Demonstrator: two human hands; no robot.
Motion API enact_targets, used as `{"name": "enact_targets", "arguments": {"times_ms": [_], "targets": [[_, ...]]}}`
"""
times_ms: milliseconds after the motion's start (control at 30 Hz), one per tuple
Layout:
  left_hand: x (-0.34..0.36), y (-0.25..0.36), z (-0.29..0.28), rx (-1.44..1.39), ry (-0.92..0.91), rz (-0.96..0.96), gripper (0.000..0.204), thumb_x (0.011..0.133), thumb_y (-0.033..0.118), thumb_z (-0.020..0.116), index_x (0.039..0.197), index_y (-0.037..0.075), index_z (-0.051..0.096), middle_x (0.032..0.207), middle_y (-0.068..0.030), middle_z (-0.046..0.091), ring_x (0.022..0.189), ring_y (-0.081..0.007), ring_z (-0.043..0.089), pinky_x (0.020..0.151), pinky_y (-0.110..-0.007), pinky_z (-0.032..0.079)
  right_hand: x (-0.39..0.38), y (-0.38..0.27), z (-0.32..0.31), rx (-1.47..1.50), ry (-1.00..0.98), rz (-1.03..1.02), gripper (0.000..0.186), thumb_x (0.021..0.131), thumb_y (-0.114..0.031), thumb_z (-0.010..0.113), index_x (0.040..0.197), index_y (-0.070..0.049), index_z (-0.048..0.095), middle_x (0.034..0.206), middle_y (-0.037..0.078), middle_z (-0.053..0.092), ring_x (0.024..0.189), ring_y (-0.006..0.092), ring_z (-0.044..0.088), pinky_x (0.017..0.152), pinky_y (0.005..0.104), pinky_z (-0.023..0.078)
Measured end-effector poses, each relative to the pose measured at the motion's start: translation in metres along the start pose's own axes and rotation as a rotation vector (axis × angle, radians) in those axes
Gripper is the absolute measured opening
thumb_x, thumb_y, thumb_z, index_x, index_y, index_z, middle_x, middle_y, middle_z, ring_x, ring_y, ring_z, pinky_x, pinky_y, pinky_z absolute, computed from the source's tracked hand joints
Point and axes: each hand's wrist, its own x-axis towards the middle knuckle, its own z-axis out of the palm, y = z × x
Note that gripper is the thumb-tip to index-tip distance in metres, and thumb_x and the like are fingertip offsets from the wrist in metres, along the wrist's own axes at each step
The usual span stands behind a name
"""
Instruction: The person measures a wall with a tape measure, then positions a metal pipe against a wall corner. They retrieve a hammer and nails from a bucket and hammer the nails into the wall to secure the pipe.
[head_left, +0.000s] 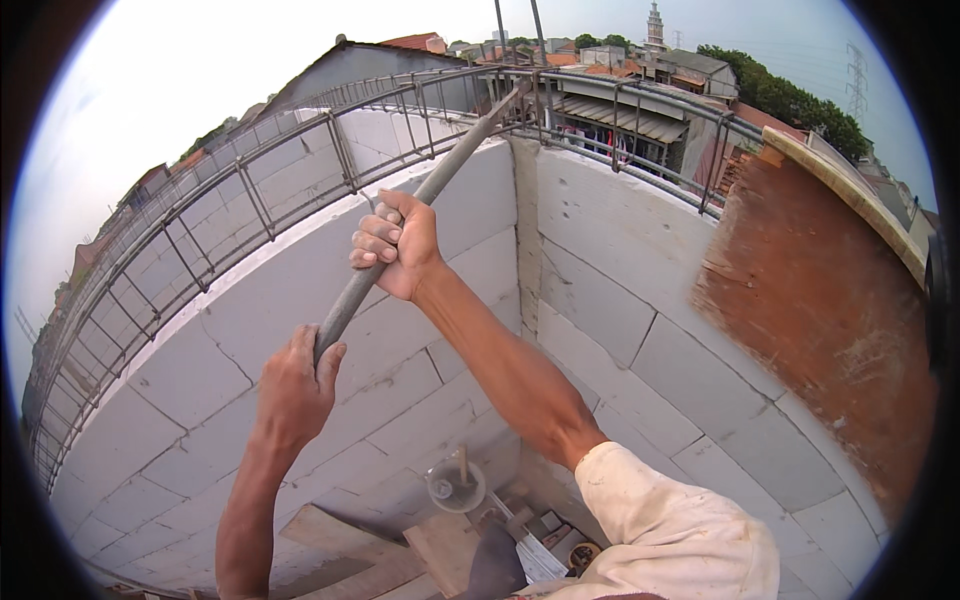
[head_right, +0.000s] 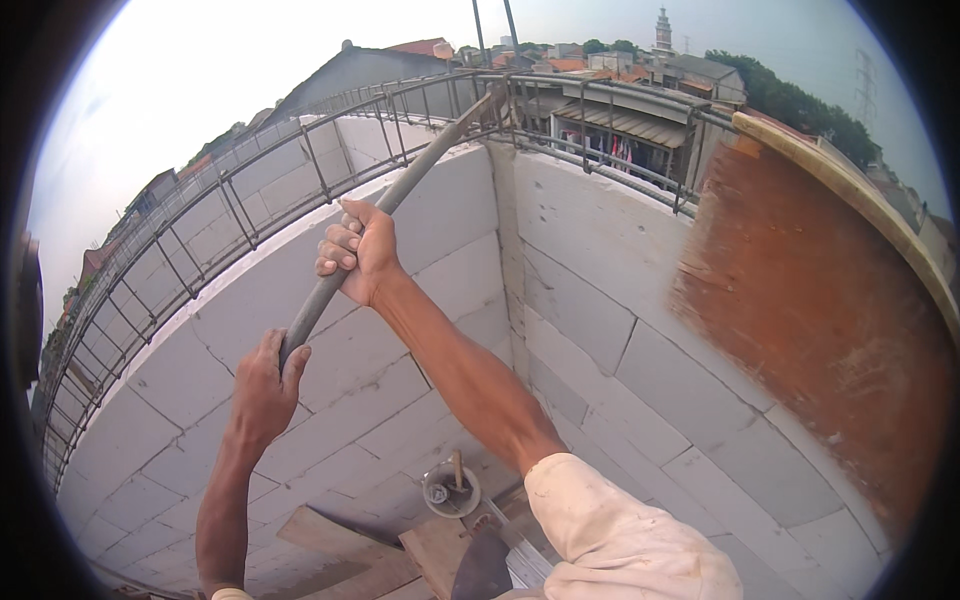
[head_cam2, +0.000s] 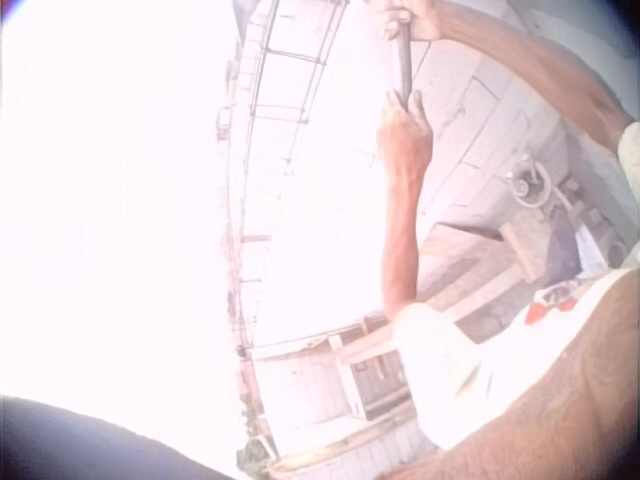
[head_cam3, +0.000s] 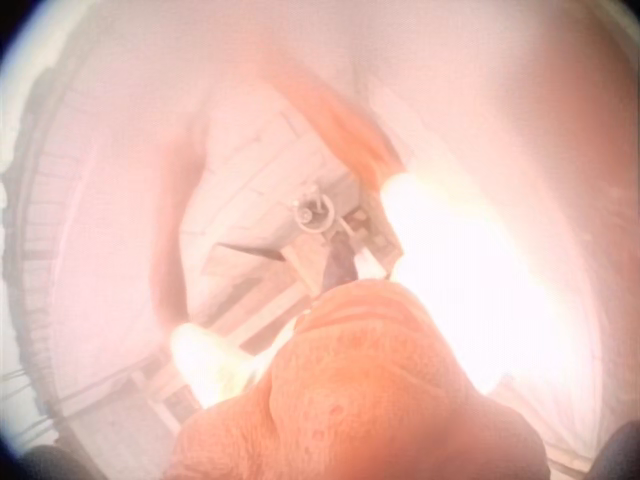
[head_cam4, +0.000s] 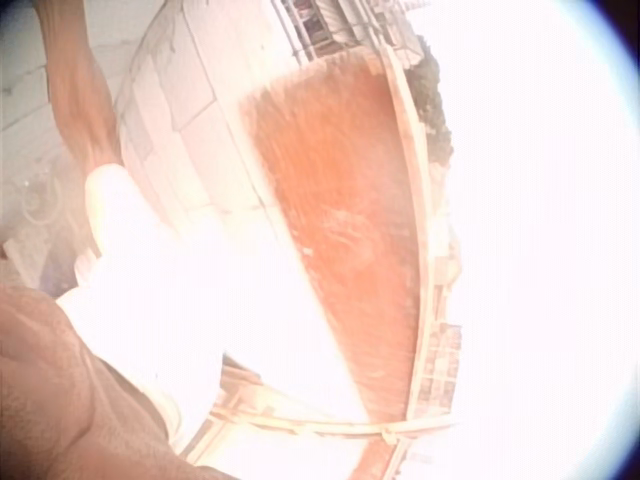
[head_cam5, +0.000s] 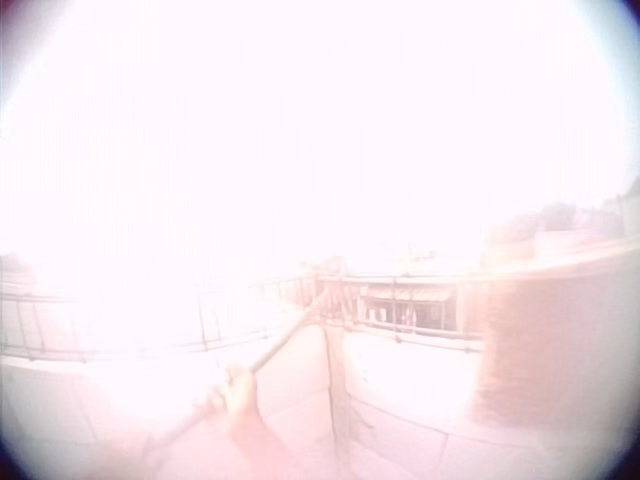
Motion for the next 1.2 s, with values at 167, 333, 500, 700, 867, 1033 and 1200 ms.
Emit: {"name": "enact_targets", "arguments": {"times_ms": [167,333,500,700,867,1033,1200], "targets": [[0.011,-0.004,-0.018,0.041,0.000,-0.017,0.027,0.099,0.020,0.065,0.107,-0.004,0.060,0.076,-0.0220,0.062,0.066,-0.0414,0.061,0.064,-0.048,0.047,0.015,0.000,0.015,0.049,-0.025,0.013,0.034,0.097,-0.026,0.052,0.069,-0.020,0.033,0.050,-0.006,0.027,0.041,0.0118,0.030,0.049,0.0325,0.038],[0.019,0.025,-0.064,0.015,-0.154,-0.152,0.025,0.100,0.022,0.063,0.098,-0.002,0.057,0.069,-0.0144,0.059,0.060,-0.0277,0.060,0.059,-0.043,0.047,0.011,0.001,0.041,0.090,-0.058,-0.013,0.033,0.098,-0.026,0.051,0.071,-0.020,0.033,0.050,-0.006,0.027,0.040,0.0111,0.029,0.047,0.0316,0.037],[0.027,0.073,-0.091,-0.876,-0.672,-0.508,0.023,0.102,0.021,0.058,0.091,0.003,0.051,0.066,-0.0022,0.052,0.045,-0.0085,0.051,0.037,-0.029,0.045,-0.027,-0.029,0.042,0.227,-0.248,0.082,0.049,0.098,-0.028,0.052,0.057,-0.023,0.027,0.046,-0.007,0.026,0.037,0.0088,0.029,0.043,0.0270,0.034],[-0.004,0.114,-0.064,-1.731,-0.540,-0.551,0.024,0.106,0.017,0.050,0.103,-0.007,0.053,0.069,0.0004,0.046,0.042,-0.0020,0.045,0.030,-0.020,0.044,-0.059,-0.047,0.051,0.330,-0.250,0.122,0.049,0.103,-0.034,0.050,0.059,-0.018,0.035,0.049,-0.006,0.031,0.040,0.0073,0.032,0.044,0.0267,0.035],[-0.023,0.136,-0.039,-1.745,-0.495,-0.584,0.032,0.110,0.022,0.041,0.109,-0.009,0.051,0.072,0.0017,0.043,0.041,0.0011,0.041,0.028,-0.016,0.045,-0.114,-0.021,0.055,0.178,0.002,-0.041,0.037,0.104,-0.044,0.055,0.084,-0.015,0.041,0.059,-0.006,0.036,0.046,0.0064,0.036,0.044,0.0257,0.038],[-0.031,0.159,-0.030,-1.744,-0.449,-0.578,0.030,0.110,0.023,0.043,0.102,-0.004,0.052,0.071,0.0037,0.043,0.041,0.0027,0.038,0.027,-0.014,0.040,-0.162,-0.006,0.074,0.122,0.122,-0.033,0.046,0.105,-0.059,0.045,0.095,-0.015,0.040,0.066,-0.005,0.037,0.050,0.0072,0.037,0.046,0.0251,0.037],[-0.032,0.228,-0.020,-1.699,-0.332,-0.653,0.029,0.110,0.024,0.044,0.098,-0.001,0.051,0.069,0.0046,0.043,0.042,0.0030,0.037,0.028,-0.013,0.040,-0.187,-0.044,0.074,0.115,0.121,0.010,0.046,0.107,-0.059,0.038,0.095,-0.014,0.038,0.068,-0.005,0.037,0.052,0.0072,0.037,0.047,0.0241,0.037]]}}
